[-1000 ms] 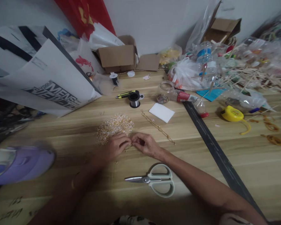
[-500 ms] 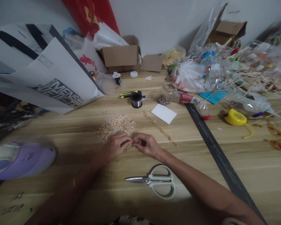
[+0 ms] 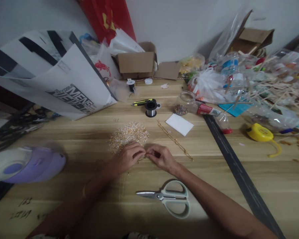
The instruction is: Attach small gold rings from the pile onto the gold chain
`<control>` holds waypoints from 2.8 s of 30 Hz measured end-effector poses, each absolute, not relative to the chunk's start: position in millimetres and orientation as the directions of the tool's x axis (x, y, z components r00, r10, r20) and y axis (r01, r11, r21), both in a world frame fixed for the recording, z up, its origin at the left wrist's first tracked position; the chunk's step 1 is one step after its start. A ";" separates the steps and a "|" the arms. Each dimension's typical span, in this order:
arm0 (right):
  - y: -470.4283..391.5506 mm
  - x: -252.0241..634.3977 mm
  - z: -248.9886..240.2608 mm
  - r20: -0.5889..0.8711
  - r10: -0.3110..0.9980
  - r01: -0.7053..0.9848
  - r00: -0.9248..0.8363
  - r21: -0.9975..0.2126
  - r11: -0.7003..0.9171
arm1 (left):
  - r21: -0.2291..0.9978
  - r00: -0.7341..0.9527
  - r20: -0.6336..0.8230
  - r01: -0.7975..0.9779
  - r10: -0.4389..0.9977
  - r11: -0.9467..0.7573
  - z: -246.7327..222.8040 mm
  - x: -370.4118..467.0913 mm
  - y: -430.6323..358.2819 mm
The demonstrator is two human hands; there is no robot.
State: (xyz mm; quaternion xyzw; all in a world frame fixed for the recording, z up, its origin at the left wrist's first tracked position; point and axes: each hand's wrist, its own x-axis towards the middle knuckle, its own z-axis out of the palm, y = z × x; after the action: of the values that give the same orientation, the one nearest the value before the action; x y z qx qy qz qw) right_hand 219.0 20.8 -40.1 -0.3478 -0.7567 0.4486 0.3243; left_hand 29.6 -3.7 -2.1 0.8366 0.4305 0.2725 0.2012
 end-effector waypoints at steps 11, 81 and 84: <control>21.7 218.0 -31.5 0.247 0.772 0.219 -0.586 -0.869 0.444 | 0.475 0.515 0.250 0.672 0.820 -0.568 5.0 29.5 -5.9; 24.3 218.1 -31.4 0.221 0.771 0.240 -0.598 -0.868 0.435 | 0.358 0.085 0.091 0.927 0.992 -0.112 -2.3 -59.2 36.5; 24.2 218.2 -31.2 0.224 0.770 0.233 -0.598 -0.870 0.435 | 0.343 0.092 0.079 0.932 0.993 -0.113 -4.2 -59.0 36.7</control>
State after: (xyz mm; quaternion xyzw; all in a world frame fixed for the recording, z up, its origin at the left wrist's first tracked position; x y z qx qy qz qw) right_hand 218.2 24.2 -31.2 -0.3189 -0.7861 0.4253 0.3152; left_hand -59.0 36.7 -4.2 0.7316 0.6578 0.1463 0.1030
